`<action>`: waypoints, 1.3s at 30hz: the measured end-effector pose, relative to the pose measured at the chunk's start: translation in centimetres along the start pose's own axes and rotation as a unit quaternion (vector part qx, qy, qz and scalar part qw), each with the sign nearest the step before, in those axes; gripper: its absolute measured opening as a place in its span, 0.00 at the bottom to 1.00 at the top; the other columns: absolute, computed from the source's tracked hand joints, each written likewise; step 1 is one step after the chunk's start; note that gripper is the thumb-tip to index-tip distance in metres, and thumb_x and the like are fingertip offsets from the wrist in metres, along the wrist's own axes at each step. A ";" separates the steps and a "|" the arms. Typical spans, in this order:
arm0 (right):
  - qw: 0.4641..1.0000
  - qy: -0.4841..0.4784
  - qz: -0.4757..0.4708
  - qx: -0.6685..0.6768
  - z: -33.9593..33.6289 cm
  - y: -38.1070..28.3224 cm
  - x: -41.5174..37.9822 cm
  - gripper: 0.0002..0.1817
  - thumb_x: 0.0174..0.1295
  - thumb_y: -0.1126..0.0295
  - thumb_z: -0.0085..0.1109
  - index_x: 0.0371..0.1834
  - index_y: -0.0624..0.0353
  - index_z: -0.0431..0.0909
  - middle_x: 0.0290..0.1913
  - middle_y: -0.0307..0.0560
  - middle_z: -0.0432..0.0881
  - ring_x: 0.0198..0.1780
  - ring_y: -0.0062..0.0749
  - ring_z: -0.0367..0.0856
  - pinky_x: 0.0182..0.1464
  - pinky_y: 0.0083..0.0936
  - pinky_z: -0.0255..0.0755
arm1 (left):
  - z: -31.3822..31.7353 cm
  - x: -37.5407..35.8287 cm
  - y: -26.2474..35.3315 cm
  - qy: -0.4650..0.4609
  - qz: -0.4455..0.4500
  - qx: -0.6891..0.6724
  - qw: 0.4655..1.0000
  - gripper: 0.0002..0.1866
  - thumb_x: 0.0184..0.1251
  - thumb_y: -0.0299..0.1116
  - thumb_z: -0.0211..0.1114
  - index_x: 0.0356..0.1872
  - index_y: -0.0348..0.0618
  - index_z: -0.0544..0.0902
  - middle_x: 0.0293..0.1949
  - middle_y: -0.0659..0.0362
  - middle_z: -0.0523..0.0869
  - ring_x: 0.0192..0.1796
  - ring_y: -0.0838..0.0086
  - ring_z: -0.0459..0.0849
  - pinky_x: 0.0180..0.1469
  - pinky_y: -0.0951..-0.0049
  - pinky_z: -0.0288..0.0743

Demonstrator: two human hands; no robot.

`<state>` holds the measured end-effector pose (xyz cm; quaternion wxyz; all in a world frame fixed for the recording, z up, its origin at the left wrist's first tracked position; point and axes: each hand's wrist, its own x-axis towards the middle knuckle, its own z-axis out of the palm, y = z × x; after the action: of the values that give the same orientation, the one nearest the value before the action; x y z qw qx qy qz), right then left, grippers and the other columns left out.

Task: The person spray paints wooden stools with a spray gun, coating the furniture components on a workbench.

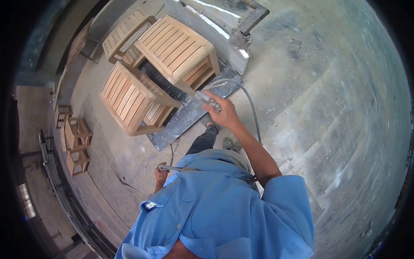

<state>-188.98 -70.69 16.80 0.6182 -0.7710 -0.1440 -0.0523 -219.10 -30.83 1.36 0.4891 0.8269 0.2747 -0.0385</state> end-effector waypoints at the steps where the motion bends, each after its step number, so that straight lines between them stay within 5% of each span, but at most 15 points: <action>1: 0.999 0.039 -0.026 -0.005 -0.8 0.7 0.9 0.26 0.63 0.61 0.66 0.64 0.54 0.77 0.44 0.55 0.88 0.45 0.36 0.88 0.47 0.30 0.78 | 0.3 1.6 -0.4 -0.007 0.005 -0.009 1.000 0.15 0.59 0.19 0.58 0.46 0.38 0.84 0.25 0.58 0.86 0.27 0.75 0.85 0.31 0.75 0.79; 6: 0.982 0.134 0.128 0.040 -6.7 2.1 5.8 0.24 0.65 0.64 0.65 0.64 0.58 0.77 0.34 0.41 0.84 0.31 0.17 0.77 0.35 0.20 0.76 | 1.7 8.5 1.8 -0.056 -0.041 0.059 0.996 0.12 0.59 0.25 0.62 0.44 0.40 0.85 0.26 0.54 0.86 0.27 0.74 0.86 0.32 0.72 0.79; 10: 0.970 0.200 0.139 -0.016 -7.5 2.6 10.0 0.24 0.69 0.70 0.60 0.66 0.67 0.73 0.34 0.39 0.81 0.32 0.17 0.76 0.33 0.18 0.74 | 2.9 13.6 3.5 -0.042 -0.058 0.095 0.993 0.12 0.58 0.27 0.63 0.43 0.41 0.86 0.29 0.53 0.87 0.30 0.70 0.87 0.35 0.69 0.79; 13: 0.987 0.067 0.142 -0.020 -5.9 2.4 11.5 0.24 0.67 0.73 0.59 0.66 0.66 0.73 0.33 0.39 0.81 0.31 0.18 0.77 0.34 0.20 0.75 | 3.0 17.5 4.4 -0.062 -0.062 0.082 0.993 0.13 0.57 0.28 0.64 0.43 0.42 0.86 0.31 0.51 0.88 0.33 0.68 0.87 0.37 0.68 0.79; 17: 0.975 -0.158 0.155 0.016 -0.3 0.4 12.2 0.25 0.66 0.68 0.62 0.67 0.54 0.76 0.32 0.38 0.83 0.29 0.16 0.78 0.36 0.20 0.76 | 2.9 21.5 5.3 -0.044 0.022 0.105 0.993 0.18 0.52 0.25 0.63 0.47 0.42 0.85 0.33 0.48 0.88 0.34 0.62 0.88 0.38 0.68 0.79; 22: 0.934 -0.228 0.273 0.017 0.6 -0.2 18.6 0.26 0.68 0.62 0.61 0.69 0.53 0.74 0.29 0.36 0.82 0.27 0.15 0.77 0.27 0.17 0.70 | 2.2 21.4 7.6 0.031 -0.015 0.097 0.995 0.19 0.52 0.21 0.61 0.48 0.43 0.83 0.38 0.47 0.88 0.39 0.57 0.89 0.43 0.64 0.80; 29: 0.907 -0.185 0.361 -0.117 -3.9 0.1 41.2 0.27 0.69 0.42 0.56 0.48 0.58 0.76 0.26 0.42 0.83 0.25 0.24 0.84 0.19 0.20 0.67 | 4.5 12.7 7.5 0.121 -0.077 0.086 0.986 0.17 0.55 0.24 0.64 0.48 0.43 0.84 0.35 0.46 0.88 0.38 0.55 0.88 0.42 0.63 0.80; 31: 0.925 -0.188 0.301 -0.137 -3.3 -0.6 49.7 0.32 0.68 0.36 0.51 0.39 0.59 0.77 0.26 0.47 0.84 0.25 0.29 0.85 0.15 0.23 0.67 | 6.6 10.5 8.6 0.147 -0.118 0.044 0.981 0.15 0.58 0.25 0.64 0.48 0.42 0.84 0.34 0.46 0.87 0.38 0.55 0.88 0.40 0.63 0.80; 37: 0.947 -0.192 0.215 -0.139 2.2 0.7 70.9 0.33 0.65 0.37 0.56 0.39 0.64 0.79 0.24 0.48 0.83 0.20 0.32 0.82 0.15 0.25 0.67 | 13.2 9.1 16.7 0.189 -0.174 0.030 0.966 0.11 0.65 0.24 0.59 0.47 0.41 0.84 0.28 0.45 0.85 0.30 0.54 0.84 0.32 0.62 0.75; 39: 0.934 -0.229 0.214 -0.174 6.0 2.1 75.2 0.32 0.66 0.37 0.55 0.39 0.61 0.79 0.23 0.47 0.83 0.22 0.32 0.84 0.15 0.23 0.66 | 14.9 9.8 19.4 0.247 -0.120 0.035 0.961 0.12 0.64 0.22 0.57 0.47 0.39 0.84 0.24 0.48 0.81 0.25 0.61 0.80 0.31 0.66 0.73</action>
<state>-117.27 -53.44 32.86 0.4210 -0.8702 -0.1022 0.2347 -198.26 -46.32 5.63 0.3684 0.7883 0.4828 0.0984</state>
